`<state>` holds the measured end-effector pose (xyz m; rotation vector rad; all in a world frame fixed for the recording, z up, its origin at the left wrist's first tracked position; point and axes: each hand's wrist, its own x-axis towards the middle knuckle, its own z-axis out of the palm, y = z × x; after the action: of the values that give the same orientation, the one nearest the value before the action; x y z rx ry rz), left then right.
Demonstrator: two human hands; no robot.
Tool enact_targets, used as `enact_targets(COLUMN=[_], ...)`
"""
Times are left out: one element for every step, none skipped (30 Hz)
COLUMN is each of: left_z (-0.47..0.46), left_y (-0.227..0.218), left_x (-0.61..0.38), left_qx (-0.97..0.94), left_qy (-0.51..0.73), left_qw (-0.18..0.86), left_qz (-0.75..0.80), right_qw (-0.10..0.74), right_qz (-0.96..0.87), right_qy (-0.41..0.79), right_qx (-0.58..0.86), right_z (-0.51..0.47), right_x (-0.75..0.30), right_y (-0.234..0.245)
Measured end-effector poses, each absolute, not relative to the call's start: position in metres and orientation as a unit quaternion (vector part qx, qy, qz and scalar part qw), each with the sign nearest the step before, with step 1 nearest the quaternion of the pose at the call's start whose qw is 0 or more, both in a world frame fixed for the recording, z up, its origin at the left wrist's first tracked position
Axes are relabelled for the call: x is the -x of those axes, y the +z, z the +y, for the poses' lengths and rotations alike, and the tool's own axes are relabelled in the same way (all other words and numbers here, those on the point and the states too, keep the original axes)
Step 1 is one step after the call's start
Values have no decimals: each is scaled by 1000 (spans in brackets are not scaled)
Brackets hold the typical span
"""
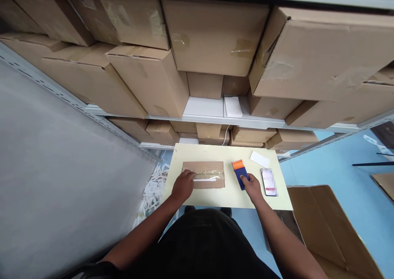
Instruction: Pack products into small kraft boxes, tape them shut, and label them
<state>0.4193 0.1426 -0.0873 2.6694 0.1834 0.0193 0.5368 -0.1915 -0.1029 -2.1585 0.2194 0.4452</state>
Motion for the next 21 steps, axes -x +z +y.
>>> enact_targets(left_z=[143, 143, 144, 145, 146, 147, 149, 150, 152, 154, 156, 158, 160, 161, 162, 162, 162, 162, 161, 160, 160], left_y=[-85, -83, -81, -80, -79, -78, -78, -78, -79, -80, -81, -82, -82, -83, -83, -82, -82, -82, -82, -81, -82], left_x=[-419, -418, -418, -418, -419, -419, -420, -422, -423, -425, -426, -427, -428, -428, -428, -428, -427, -426, -426, -425, -425], left_qx=[-967, -963, -956, -945, -928, -905, -875, -835, -786, -732, -678, -630, -594, -570, -557, -550, -549, -551, -558, -567, -578], left_qy=[10, 14, 20, 27, 34, 39, 36, 26, 9, -12, -33, -50, -60, -63, -62, -56, -49, -42, -35, -32, -31], left_qw=[244, 261, 285, 318, 359, 409, 466, 529, 592, 652, 702, 741, 767, 784, 795, 800, 801, 798, 791, 781, 770], left_qz=[66, 67, 71, 79, 91, 108, 128, 152, 176, 198, 215, 227, 233, 235, 234, 233, 234, 240, 248, 259, 270], right_qw=[495, 533, 563, 584, 596, 597, 589, 572, 547, 516, 480, 441, 402, 367, 336, 309, 288, 269, 253, 240, 230], right_qz=[76, 62, 46, 28, 9, -13, -35, -60, -84, -108, -134, -159, -184, -208, -230, -249, -264, -275, -283, -289, -292], right_qy=[181, 188, 202, 221, 245, 270, 293, 312, 326, 332, 333, 329, 323, 317, 311, 306, 301, 297, 293, 287, 281], right_qx=[846, 822, 800, 780, 765, 755, 752, 756, 766, 782, 801, 820, 837, 850, 859, 865, 870, 874, 878, 881, 885], right_z=[-186, -179, -170, -159, -147, -134, -121, -108, -95, -84, -73, -64, -56, -50, -45, -41, -38, -36, -34, -32, -31], right_x=[-534, -531, -530, -530, -530, -531, -533, -535, -537, -538, -539, -540, -540, -540, -540, -539, -539, -538, -537, -536, -536], right_y=[-89, -76, -63, -51, -40, -32, -25, -21, -18, -17, -17, -17, -18, -18, -18, -18, -18, -17, -17, -16, -15])
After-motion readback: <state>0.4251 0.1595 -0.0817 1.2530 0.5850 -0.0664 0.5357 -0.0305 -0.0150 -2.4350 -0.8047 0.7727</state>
